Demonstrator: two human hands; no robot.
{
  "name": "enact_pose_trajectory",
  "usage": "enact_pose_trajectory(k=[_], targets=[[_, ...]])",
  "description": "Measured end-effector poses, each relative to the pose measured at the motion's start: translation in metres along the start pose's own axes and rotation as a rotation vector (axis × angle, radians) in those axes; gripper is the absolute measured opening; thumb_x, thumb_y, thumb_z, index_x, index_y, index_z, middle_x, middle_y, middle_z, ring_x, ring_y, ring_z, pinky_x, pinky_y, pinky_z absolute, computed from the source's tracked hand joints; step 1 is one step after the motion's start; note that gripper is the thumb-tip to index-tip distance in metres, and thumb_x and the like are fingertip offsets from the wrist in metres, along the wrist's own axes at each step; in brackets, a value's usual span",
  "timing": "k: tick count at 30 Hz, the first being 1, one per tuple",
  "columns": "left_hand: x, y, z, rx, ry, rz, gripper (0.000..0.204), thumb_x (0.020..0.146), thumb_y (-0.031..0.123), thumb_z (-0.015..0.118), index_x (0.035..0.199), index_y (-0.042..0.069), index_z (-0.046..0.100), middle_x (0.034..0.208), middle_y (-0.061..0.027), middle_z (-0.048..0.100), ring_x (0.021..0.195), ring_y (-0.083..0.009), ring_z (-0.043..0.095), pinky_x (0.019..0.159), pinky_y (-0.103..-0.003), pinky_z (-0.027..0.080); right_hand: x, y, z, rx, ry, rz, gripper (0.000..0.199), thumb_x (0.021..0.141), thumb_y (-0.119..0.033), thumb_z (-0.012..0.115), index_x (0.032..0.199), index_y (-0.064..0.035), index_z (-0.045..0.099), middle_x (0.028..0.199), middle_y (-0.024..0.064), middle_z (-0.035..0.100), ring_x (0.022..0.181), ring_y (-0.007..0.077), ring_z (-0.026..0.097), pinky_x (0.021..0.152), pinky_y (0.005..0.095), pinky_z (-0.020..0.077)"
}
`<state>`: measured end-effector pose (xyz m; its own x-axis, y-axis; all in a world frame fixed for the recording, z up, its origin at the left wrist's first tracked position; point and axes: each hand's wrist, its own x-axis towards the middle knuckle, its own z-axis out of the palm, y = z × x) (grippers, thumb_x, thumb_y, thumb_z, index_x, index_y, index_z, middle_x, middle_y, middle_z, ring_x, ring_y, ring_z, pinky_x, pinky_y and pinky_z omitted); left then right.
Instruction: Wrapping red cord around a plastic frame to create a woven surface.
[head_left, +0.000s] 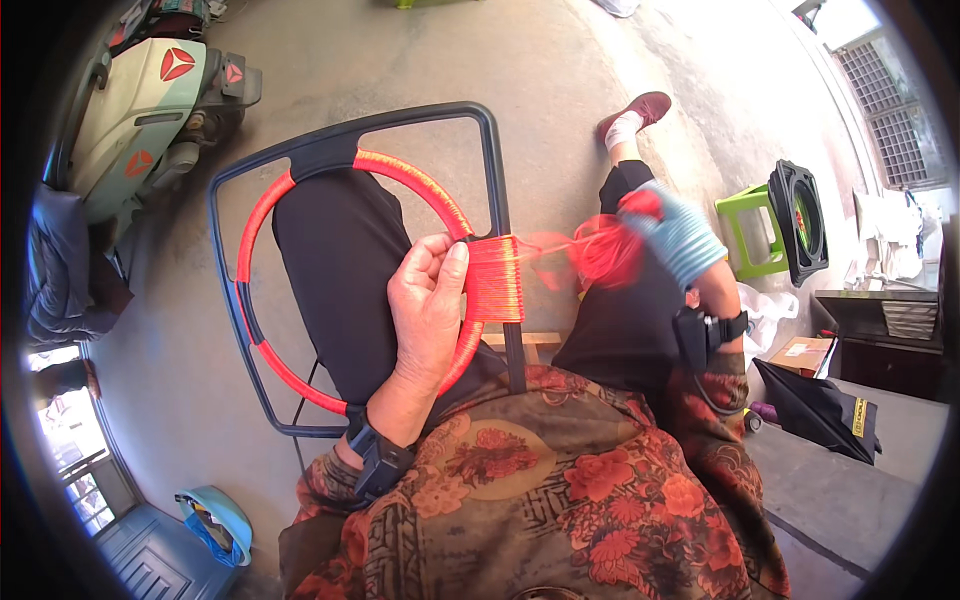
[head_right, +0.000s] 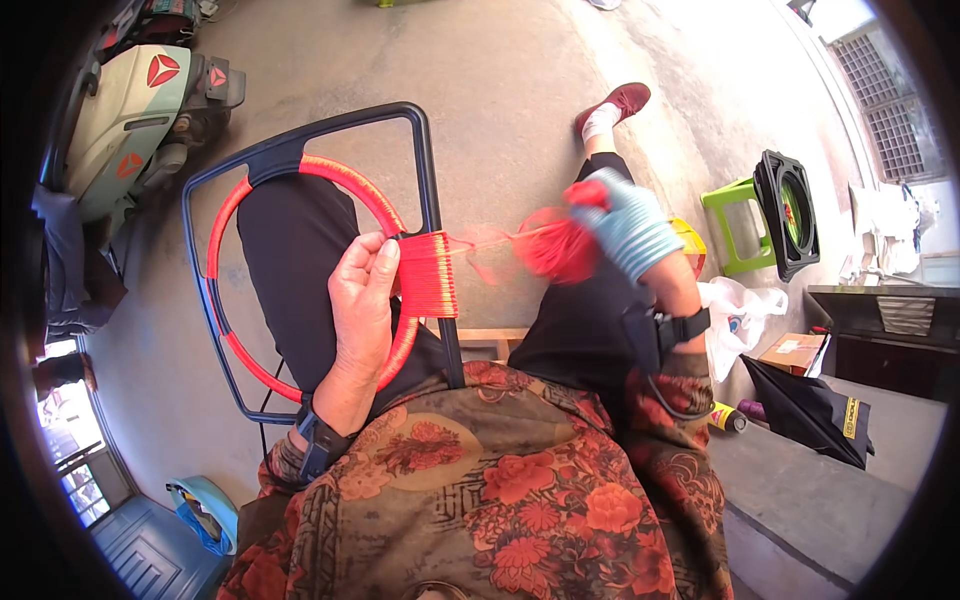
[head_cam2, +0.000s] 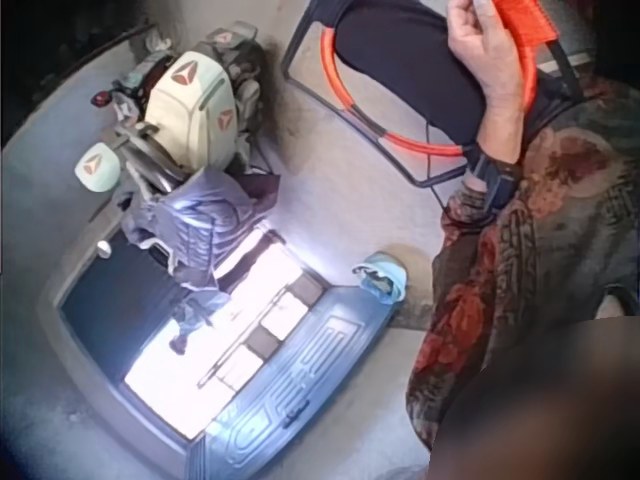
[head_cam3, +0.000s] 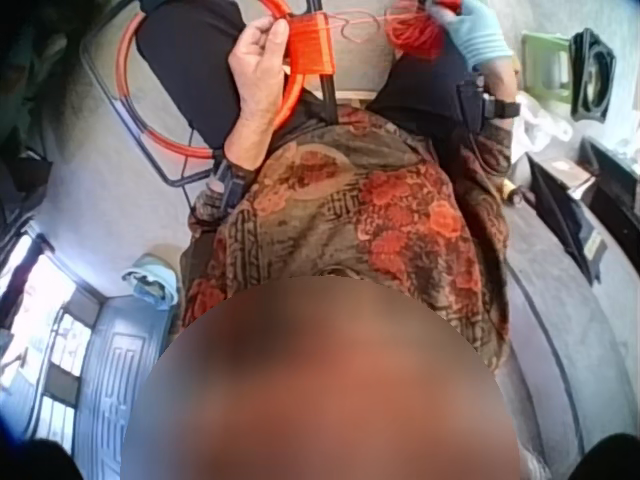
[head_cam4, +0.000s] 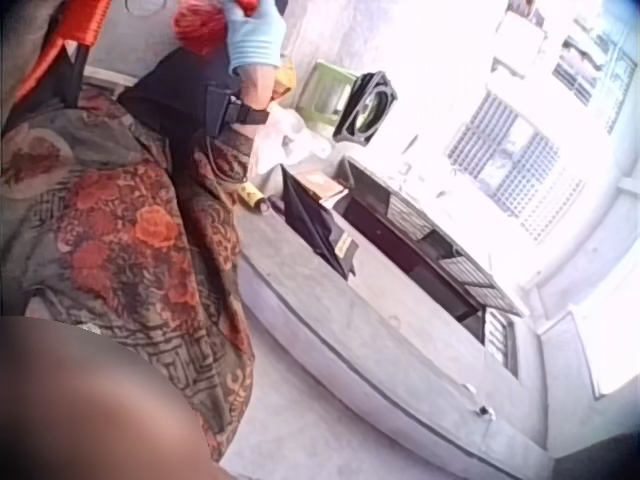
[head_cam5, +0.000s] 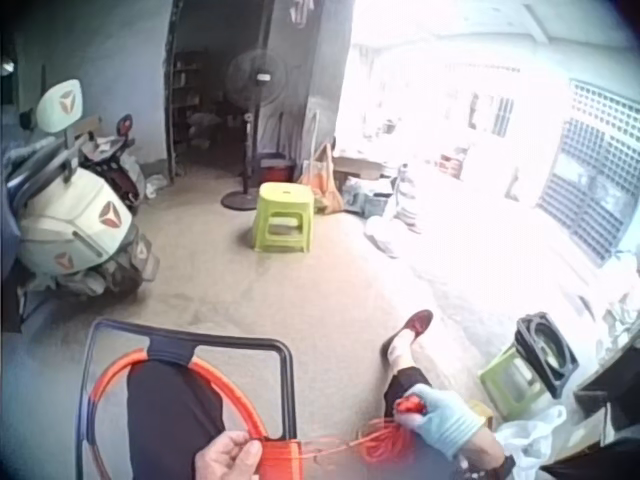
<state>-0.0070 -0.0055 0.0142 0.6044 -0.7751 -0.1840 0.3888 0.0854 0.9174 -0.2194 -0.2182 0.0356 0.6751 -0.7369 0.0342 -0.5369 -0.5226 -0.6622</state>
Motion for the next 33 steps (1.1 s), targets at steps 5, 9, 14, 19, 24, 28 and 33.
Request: enact_pose_trajectory(k=[5,9,14,19,24,28,33], targets=[[0.0,0.001,-0.003,-0.068,0.003,-0.018,0.017,0.097,0.012,0.056,0.105,-0.003,0.055,0.092,-0.0048,0.065,0.08,-0.0067,0.059,0.073,-0.022,0.049,0.013,0.108,-0.027,1.264,0.928,0.451,0.021,0.088,-0.029,0.068,0.082,-0.011,0.058,0.073,0.0042,0.059,0.064,0.0195,0.06,0.065,0.0349,0.0525],[0.003,-0.002,-0.004,-0.069,0.052,-0.029,0.017,0.097,0.013,0.056,0.105,-0.003,0.055,0.091,-0.0056,0.065,0.078,-0.0075,0.06,0.071,-0.022,0.05,0.004,0.084,0.0,1.387,0.422,0.291,0.016,0.087,-0.018,0.067,0.081,-0.0099,0.056,0.064,0.0003,0.053,0.058,0.0137,0.054,0.06,0.0309,0.0495],[0.005,-0.005,0.0,-0.07,0.07,-0.048,0.013,0.097,0.017,0.056,0.1,0.005,0.057,0.08,0.0009,0.063,0.062,-0.0027,0.054,0.054,-0.017,0.042,-0.002,-0.057,0.067,1.11,-0.444,0.31,0.053,0.092,-0.03,0.055,0.134,0.0006,0.047,0.064,0.001,0.054,0.055,0.0114,0.056,0.055,0.0266,0.0485],[0.011,-0.01,-0.001,-0.078,0.095,-0.024,0.014,0.097,0.02,0.057,0.098,0.006,0.058,0.078,0.0019,0.062,0.058,-0.0019,0.052,0.05,-0.016,0.039,0.001,-0.05,0.08,1.224,-0.609,0.408,0.035,0.092,-0.037,0.061,0.091,-0.0018,0.059,0.094,0.0134,0.067,0.069,0.016,0.063,0.065,0.0298,0.053],[0.01,-0.007,-0.007,-0.12,0.074,-0.078,0.015,0.096,0.016,0.058,0.096,0.001,0.058,0.085,-0.0015,0.063,0.074,-0.0052,0.058,0.067,-0.021,0.048,0.01,-0.05,0.091,1.723,-0.225,0.333,0.032,0.093,-0.037,0.06,0.081,-0.0073,0.053,0.112,0.0189,0.062,0.105,0.0279,0.061,0.066,0.0285,0.0522],[0.007,-0.005,-0.004,-0.215,0.043,-0.092,0.015,0.097,0.016,0.058,0.095,0.001,0.058,0.086,-0.0015,0.063,0.075,-0.0055,0.059,0.067,-0.022,0.049,0.022,-0.053,0.097,1.697,-0.17,0.406,0.031,0.095,-0.035,0.058,0.082,-0.0071,0.054,0.114,0.015,0.061,0.111,0.0298,0.059,0.068,0.0307,0.0534],[0.01,-0.007,-0.009,-0.26,0.017,-0.167,0.016,0.096,0.017,0.057,0.097,0.001,0.058,0.085,-0.0025,0.063,0.074,-0.0072,0.059,0.069,-0.022,0.05,0.023,-0.054,0.105,1.975,-0.217,0.314,0.031,0.097,-0.034,0.054,0.082,-0.0067,0.054,0.1,0.0115,0.062,0.102,0.0275,0.061,0.065,0.0299,0.0523]])
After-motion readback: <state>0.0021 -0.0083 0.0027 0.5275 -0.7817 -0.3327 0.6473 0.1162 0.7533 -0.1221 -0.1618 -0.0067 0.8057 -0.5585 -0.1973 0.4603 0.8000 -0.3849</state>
